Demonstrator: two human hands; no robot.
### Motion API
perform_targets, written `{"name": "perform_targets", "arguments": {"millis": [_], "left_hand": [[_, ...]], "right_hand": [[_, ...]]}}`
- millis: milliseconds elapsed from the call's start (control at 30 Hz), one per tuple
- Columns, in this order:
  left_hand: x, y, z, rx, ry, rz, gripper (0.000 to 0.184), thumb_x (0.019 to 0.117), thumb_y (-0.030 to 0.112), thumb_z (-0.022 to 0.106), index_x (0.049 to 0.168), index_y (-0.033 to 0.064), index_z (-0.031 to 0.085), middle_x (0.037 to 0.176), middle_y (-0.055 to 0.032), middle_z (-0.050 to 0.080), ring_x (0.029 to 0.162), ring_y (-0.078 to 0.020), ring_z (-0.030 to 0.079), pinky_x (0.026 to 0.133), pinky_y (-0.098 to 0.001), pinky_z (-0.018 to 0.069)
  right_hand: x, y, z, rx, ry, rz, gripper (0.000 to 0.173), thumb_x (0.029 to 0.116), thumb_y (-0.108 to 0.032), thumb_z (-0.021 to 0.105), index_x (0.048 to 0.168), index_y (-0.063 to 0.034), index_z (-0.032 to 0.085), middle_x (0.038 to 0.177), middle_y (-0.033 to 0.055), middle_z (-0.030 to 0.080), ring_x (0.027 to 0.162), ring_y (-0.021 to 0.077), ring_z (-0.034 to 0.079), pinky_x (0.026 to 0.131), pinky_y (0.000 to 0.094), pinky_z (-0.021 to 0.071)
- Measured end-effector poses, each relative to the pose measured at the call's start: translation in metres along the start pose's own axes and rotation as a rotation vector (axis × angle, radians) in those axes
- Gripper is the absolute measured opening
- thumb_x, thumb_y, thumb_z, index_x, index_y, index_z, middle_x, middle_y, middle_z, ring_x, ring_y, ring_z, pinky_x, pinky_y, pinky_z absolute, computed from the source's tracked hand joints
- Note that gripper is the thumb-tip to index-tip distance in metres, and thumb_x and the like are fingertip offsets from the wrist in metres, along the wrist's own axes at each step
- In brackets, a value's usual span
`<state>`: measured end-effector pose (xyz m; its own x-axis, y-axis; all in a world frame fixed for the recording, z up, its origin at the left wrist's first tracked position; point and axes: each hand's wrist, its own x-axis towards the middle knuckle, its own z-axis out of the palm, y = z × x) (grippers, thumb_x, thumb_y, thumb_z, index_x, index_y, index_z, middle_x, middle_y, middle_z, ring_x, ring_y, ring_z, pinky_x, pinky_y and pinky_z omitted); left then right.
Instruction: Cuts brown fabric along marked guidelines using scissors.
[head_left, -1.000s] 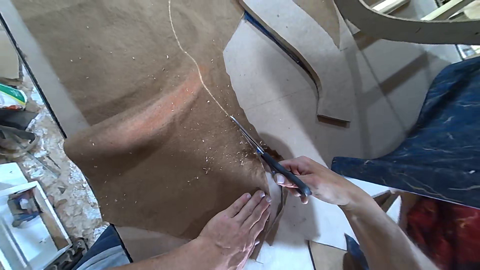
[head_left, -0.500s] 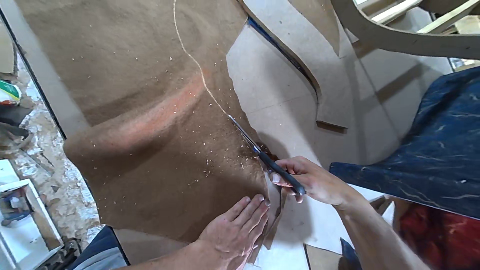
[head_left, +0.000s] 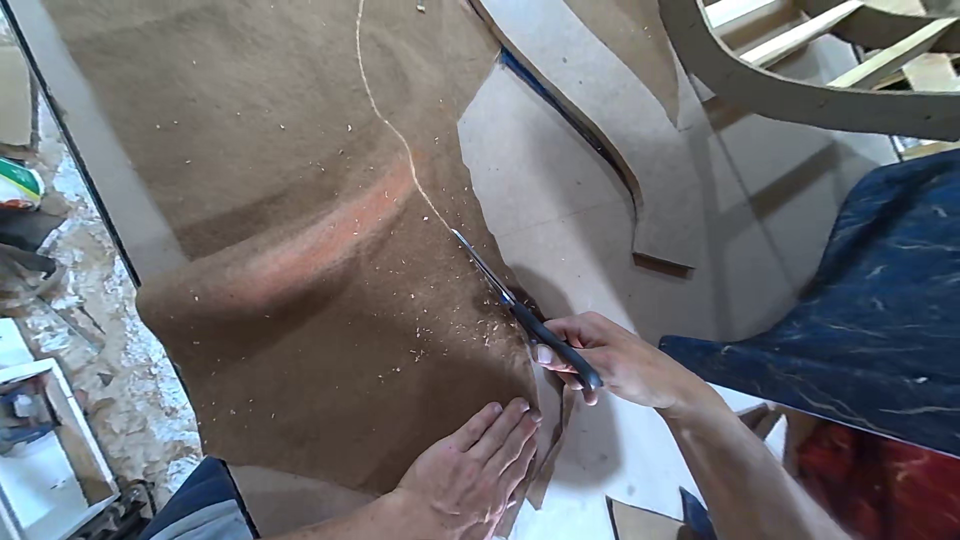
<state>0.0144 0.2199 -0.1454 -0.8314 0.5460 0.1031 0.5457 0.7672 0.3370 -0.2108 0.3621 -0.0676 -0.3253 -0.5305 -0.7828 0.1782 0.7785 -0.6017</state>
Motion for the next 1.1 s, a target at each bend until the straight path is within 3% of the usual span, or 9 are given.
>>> {"name": "perform_targets", "arguments": {"millis": [200, 667, 967, 1100], "left_hand": [[0.0, 0.0, -0.003, 0.02, -0.029, 0.001, 0.059, 0.1048, 0.037, 0.04, 0.154, 0.0041, 0.043, 0.166, -0.0103, 0.035, 0.156, -0.0254, 0.028, 0.125, -0.044, 0.0231], [0.0, 0.001, 0.0, 0.054, 0.002, 0.005, 0.06, 0.1057, 0.039, 0.038, 0.153, 0.0037, 0.046, 0.166, -0.0097, 0.035, 0.155, -0.0252, 0.029, 0.124, -0.0441, 0.0246], [0.0, 0.0, 0.004, 0.046, 0.022, 0.007, 0.058, 0.1064, 0.038, 0.036, 0.152, 0.004, 0.047, 0.165, -0.0095, 0.037, 0.155, -0.0252, 0.029, 0.125, -0.0443, 0.024], [0.0, 0.0, 0.003, 0.035, 0.026, -0.002, 0.057, 0.1068, 0.037, 0.036, 0.152, 0.0048, 0.047, 0.164, -0.0091, 0.039, 0.155, -0.0246, 0.03, 0.124, -0.043, 0.0245]], "right_hand": [[0.002, -0.004, -0.004, -0.007, -0.017, -0.006, 0.032, 0.0936, -0.043, 0.067, 0.08, -0.0134, 0.066, 0.057, 0.0013, 0.056, 0.044, 0.0086, 0.054, 0.041, 0.0219, 0.0475], [0.012, -0.015, -0.007, 0.001, -0.029, 0.013, 0.033, 0.0941, -0.042, 0.067, 0.079, -0.0119, 0.064, 0.057, 0.0028, 0.056, 0.044, 0.01, 0.055, 0.041, 0.0228, 0.048], [0.021, -0.026, -0.004, 0.021, -0.048, -0.013, 0.041, 0.0933, -0.05, 0.065, 0.08, -0.0114, 0.063, 0.057, 0.0032, 0.055, 0.045, 0.0107, 0.056, 0.042, 0.024, 0.0497], [0.023, -0.028, -0.003, 0.035, -0.066, -0.014, 0.036, 0.0966, -0.043, 0.064, 0.08, -0.0109, 0.063, 0.058, 0.0029, 0.054, 0.044, 0.0102, 0.055, 0.042, 0.0237, 0.05]]}}
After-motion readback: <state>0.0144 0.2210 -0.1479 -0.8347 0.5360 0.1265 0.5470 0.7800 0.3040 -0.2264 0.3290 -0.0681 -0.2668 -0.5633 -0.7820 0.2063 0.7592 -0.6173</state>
